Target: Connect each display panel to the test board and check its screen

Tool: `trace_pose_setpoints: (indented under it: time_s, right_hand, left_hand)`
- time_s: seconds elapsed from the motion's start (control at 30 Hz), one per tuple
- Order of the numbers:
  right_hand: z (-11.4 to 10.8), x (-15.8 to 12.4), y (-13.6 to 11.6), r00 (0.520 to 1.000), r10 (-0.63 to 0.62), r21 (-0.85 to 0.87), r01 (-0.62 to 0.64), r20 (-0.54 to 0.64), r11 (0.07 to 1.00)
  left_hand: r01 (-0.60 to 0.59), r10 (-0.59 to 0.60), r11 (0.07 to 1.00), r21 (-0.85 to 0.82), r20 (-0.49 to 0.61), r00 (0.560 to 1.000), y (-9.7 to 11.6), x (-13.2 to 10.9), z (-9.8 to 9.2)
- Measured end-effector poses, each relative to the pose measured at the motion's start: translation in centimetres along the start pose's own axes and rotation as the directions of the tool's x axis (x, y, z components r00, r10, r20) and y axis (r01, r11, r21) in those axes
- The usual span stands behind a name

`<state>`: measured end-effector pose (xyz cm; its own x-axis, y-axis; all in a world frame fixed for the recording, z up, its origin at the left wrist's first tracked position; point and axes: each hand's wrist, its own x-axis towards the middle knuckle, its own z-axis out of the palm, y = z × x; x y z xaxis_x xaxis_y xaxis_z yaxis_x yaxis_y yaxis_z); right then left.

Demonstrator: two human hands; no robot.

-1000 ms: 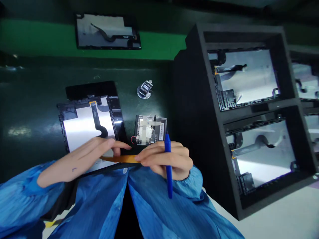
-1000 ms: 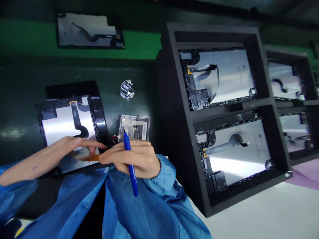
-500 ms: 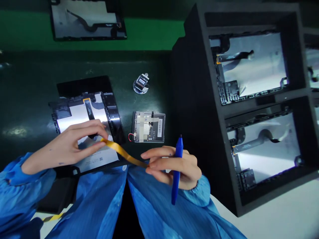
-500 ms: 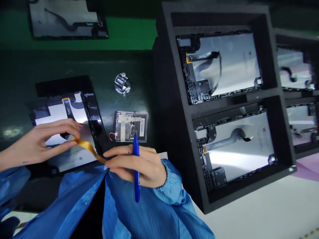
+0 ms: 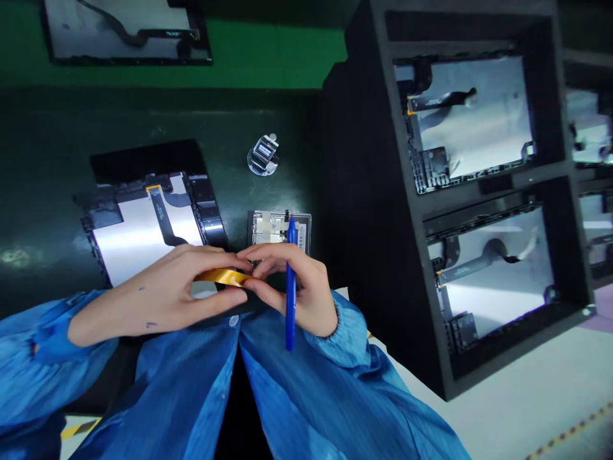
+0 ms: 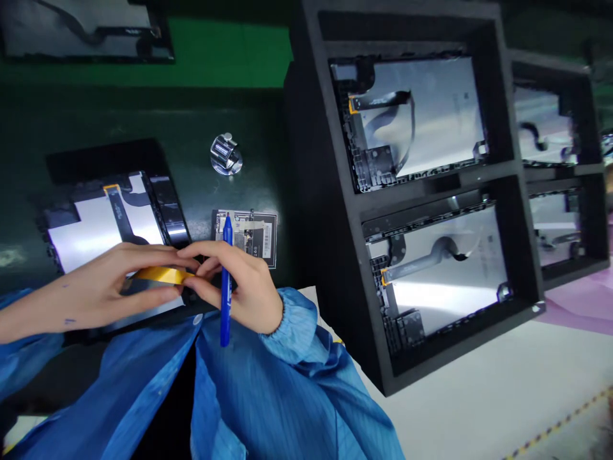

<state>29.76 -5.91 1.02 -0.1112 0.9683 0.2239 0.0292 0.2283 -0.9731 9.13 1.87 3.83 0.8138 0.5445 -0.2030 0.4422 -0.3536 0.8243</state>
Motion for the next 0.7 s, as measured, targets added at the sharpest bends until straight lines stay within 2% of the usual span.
trace_pose_setpoints:
  time_s: [0.13, 0.3, 0.4, 0.5, 0.57, 0.63, 0.7]
  right_hand:
    - [-0.1, 0.0, 0.6, 0.997, 0.067, 0.045, -0.065, -0.039, 0.997]
    - [-0.7, -0.3, 0.9, 0.997, 0.067, 0.055, -0.065, -0.026, 0.996]
    - [-0.9, -0.3, 0.7, 1.000, 0.026, 0.036, -0.026, -0.010, 0.999]
    - [-0.9, -0.2, 0.5, 1.000, -0.003, -0.039, 0.002, -0.001, 0.999]
    - [-0.7, -0.2, 0.6, 1.000, -0.015, -0.084, 0.013, -0.021, 0.996]
    - [-0.5, -0.1, 0.8, 0.998, -0.005, -0.080, 0.000, -0.059, 0.997]
    - [-0.2, -0.1, 1.1, 0.997, 0.024, -0.030, -0.026, -0.073, 0.999]
  left_hand:
    - [-0.015, 0.018, 0.999, 0.040, -0.081, 0.997, 0.2, 0.2, 1.1]
    - [0.054, -0.055, 0.998, -0.029, -0.019, 0.998, 0.0, -0.2, 1.1]
    - [0.150, -0.146, 0.986, -0.078, 0.057, 0.988, 0.2, -0.4, 0.7]
    - [0.305, -0.295, 0.948, -0.093, 0.110, 0.949, -0.1, -0.7, 0.6]
    - [0.368, -0.352, 0.925, -0.094, 0.151, 0.924, -0.1, -0.7, 0.6]
    - [0.388, -0.353, 0.917, -0.092, 0.264, 0.898, 0.0, -0.4, 0.5]
    - [0.404, -0.337, 0.910, -0.095, 0.400, 0.852, 0.5, 0.0, 0.2]
